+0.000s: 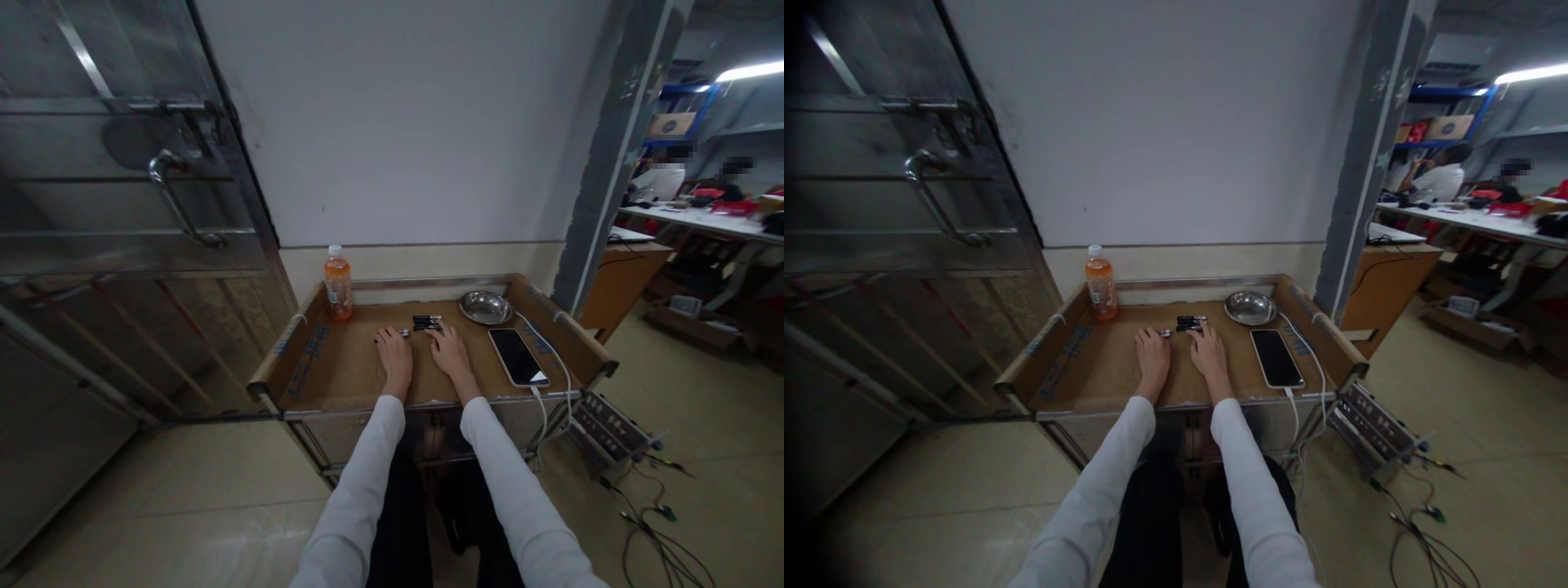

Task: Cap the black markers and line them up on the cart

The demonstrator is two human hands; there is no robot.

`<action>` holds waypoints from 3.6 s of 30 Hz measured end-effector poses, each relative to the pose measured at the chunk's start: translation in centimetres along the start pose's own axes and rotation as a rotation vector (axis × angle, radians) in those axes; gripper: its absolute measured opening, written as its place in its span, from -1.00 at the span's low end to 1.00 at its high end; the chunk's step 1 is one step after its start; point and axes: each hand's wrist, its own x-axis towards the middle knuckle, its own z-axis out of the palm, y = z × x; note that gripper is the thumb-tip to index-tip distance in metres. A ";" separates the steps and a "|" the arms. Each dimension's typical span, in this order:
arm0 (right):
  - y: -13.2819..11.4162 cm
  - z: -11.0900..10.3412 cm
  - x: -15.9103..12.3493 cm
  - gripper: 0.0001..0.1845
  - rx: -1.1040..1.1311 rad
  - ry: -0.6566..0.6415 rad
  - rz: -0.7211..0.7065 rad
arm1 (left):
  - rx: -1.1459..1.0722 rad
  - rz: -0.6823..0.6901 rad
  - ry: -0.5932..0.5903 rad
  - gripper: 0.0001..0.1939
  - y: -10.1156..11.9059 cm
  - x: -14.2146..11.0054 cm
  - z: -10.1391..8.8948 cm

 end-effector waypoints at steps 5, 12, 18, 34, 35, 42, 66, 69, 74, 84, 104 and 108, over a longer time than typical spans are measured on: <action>0.1 -0.1 0.3 -0.57 -0.004 0.053 0.099 | -0.001 0.094 -0.024 -0.75 0.3 0.2 0.1; -0.3 -0.6 0.4 -0.65 -0.066 0.004 0.138 | -0.114 0.356 -0.157 -0.78 1.9 0.8 2.4; -0.5 -0.9 0.4 -0.71 -0.112 -0.015 0.145 | -0.093 0.349 -0.149 -0.78 1.9 1.0 3.0; -0.7 -1.2 0.1 -0.74 -0.180 0.021 0.229 | -0.135 0.345 -0.148 -0.79 1.6 1.1 2.8; -0.7 -1.2 0.1 -0.74 -0.186 0.023 0.232 | -0.137 0.348 -0.163 -0.80 1.6 1.1 2.7; -0.5 -1.2 0.1 -0.73 -0.202 0.011 0.201 | -0.257 0.377 -0.234 -0.82 1.4 1.2 3.2; -0.4 -1.0 0.3 -0.74 -0.120 -0.064 0.096 | -0.466 0.358 -0.231 -0.80 1.0 1.4 3.4; -0.4 -1.1 0.2 -0.74 -0.117 -0.066 0.074 | -0.579 0.338 -0.213 -0.75 1.1 1.5 3.5; -0.5 -1.3 0.2 -0.73 -0.135 -0.036 0.124 | -0.573 0.353 -0.234 -0.67 1.2 1.5 3.0; -0.5 -1.2 0.3 -0.70 -0.129 0.047 0.181 | -0.261 0.430 -0.284 -0.63 1.4 0.9 1.9; 0.1 -1.6 0.2 -0.60 0.041 0.123 0.136 | -0.215 0.370 -0.160 -0.80 1.1 0.6 0.1; -0.3 -1.8 0.4 -0.43 0.151 0.071 -0.052 | -0.233 0.356 -0.156 -0.79 0.7 0.6 0.1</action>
